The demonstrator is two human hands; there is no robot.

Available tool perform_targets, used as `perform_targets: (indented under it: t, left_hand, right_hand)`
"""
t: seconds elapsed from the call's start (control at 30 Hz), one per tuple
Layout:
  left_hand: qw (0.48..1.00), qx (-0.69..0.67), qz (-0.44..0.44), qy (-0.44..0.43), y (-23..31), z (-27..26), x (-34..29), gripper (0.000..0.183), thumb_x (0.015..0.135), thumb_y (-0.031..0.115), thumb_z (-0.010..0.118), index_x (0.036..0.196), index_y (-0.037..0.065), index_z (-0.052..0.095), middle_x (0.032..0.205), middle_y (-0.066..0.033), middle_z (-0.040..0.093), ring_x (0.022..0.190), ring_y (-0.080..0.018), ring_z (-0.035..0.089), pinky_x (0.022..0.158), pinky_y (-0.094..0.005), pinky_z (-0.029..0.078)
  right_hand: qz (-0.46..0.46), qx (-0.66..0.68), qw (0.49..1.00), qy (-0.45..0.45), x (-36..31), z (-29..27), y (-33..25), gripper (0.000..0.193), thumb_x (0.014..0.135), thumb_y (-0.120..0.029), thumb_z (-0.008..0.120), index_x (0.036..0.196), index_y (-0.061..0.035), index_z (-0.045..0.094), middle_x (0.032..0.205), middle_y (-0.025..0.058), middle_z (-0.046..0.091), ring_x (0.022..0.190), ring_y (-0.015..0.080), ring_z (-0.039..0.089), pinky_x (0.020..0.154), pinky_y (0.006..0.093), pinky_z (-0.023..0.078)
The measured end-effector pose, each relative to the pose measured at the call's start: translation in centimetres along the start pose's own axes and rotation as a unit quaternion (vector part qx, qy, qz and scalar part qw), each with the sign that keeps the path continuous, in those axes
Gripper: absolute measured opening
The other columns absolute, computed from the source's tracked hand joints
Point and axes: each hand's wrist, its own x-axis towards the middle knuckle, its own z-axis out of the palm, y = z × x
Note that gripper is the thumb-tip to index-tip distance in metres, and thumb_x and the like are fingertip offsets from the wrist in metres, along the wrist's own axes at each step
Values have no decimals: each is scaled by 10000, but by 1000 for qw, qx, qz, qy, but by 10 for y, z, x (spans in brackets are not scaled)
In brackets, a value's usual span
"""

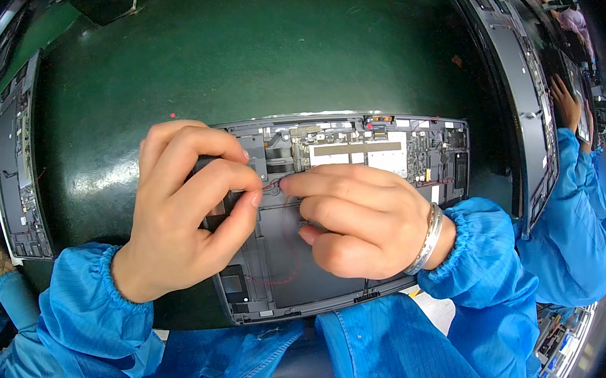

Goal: Connecting internal ribbon cables and components inside a tablet device on a factory assembly line.

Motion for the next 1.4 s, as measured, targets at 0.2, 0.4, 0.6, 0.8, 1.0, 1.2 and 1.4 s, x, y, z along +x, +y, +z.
perform_targets:
  t: [0.2,0.4,0.6,0.8,1.0,1.2,1.4]
  left_hand:
    - [1000,1,5,3,1,2,0,172,662,33,718,800,95,637,959,-52,592,937,-280,521,823,-401,410]
    - [1000,3,11,3,1,3,0,191,659,43,725,823,97,645,960,-43,595,945,-275,522,830,-397,395]
    - [999,-6,29,-33,-1,-1,0,193,672,51,731,841,108,658,964,-11,602,983,-254,525,840,-386,372]
    - [999,-7,35,-35,-4,-4,-2,187,679,100,768,831,107,658,941,-1,596,959,-248,514,829,-379,373]
    - [999,-7,0,-32,-3,-13,0,192,670,74,766,785,84,613,939,-52,559,898,-254,489,786,-365,392]
    - [998,-43,-20,-28,-1,-7,0,192,661,14,706,749,67,545,1009,-92,543,888,-276,486,766,-364,398]
    - [998,-63,-29,-3,-2,-3,-6,193,659,-19,684,736,62,526,1013,-99,566,874,-277,508,750,-358,408]
  right_hand:
    - [-11,-47,999,-25,3,-1,-1,284,644,-42,709,757,-79,451,844,115,586,905,311,664,741,385,578]
    - [-24,-133,990,-41,13,7,-12,229,571,-153,609,746,-93,473,826,96,571,896,284,654,795,357,564]
    - [54,-47,996,-46,20,3,-11,222,603,-125,641,779,-68,520,851,113,573,850,288,641,753,366,545]
    - [8,17,999,-33,3,-5,3,216,645,-70,679,756,-44,496,859,141,595,886,326,663,726,379,562]
    - [-43,-14,995,-93,13,-9,1,312,661,67,721,778,-41,452,834,156,611,862,363,686,647,406,592]
    - [-48,-63,996,-48,6,0,-1,234,582,-139,638,695,-74,444,820,118,581,921,316,667,790,381,585]
    - [-29,-136,990,-28,20,20,-18,204,601,-159,618,709,-99,455,820,96,571,942,277,660,850,354,568]
